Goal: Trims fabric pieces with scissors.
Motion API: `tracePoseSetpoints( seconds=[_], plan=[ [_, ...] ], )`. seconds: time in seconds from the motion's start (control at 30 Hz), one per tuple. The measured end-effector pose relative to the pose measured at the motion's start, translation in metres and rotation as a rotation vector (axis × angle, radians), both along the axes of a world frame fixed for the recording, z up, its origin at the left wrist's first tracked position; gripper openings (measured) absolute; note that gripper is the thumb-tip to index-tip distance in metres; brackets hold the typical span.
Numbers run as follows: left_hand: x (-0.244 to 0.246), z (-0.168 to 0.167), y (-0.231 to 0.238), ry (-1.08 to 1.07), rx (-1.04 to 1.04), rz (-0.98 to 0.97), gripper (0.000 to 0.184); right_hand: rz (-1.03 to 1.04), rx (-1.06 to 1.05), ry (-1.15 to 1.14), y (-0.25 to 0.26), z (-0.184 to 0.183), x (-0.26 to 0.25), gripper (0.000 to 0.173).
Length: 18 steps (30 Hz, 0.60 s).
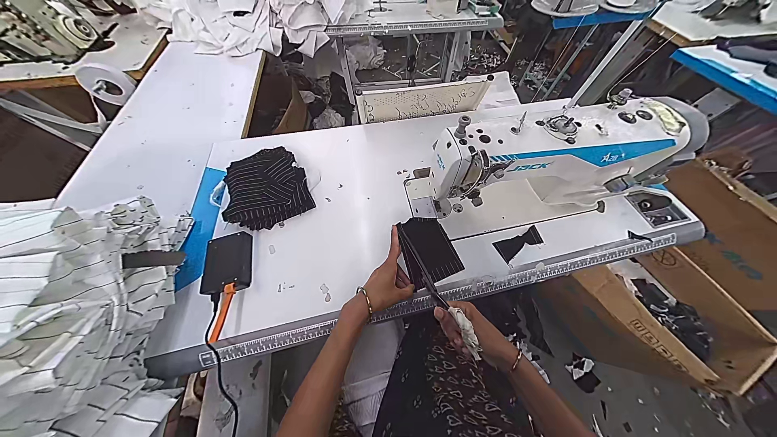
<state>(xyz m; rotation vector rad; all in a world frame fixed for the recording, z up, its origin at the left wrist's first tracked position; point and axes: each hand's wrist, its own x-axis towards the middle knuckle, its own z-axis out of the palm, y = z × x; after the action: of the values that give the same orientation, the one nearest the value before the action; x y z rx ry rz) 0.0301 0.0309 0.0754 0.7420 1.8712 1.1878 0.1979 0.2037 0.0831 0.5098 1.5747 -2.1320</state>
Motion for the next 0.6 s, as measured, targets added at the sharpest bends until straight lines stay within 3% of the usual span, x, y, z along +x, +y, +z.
tracePoseSetpoints(
  seconds=[0.43, 0.6],
  plan=[
    [0.003, 0.014, 0.001, 0.101, -0.171, -0.093, 0.124, -0.046, -0.033, -0.001, -0.007, 0.009, -0.007, 0.025],
    [0.004, 0.014, 0.000, 0.122, -0.203, -0.089, 0.126, -0.035, 0.047, 0.014, -0.008, 0.011, -0.014, 0.026]
  ],
)
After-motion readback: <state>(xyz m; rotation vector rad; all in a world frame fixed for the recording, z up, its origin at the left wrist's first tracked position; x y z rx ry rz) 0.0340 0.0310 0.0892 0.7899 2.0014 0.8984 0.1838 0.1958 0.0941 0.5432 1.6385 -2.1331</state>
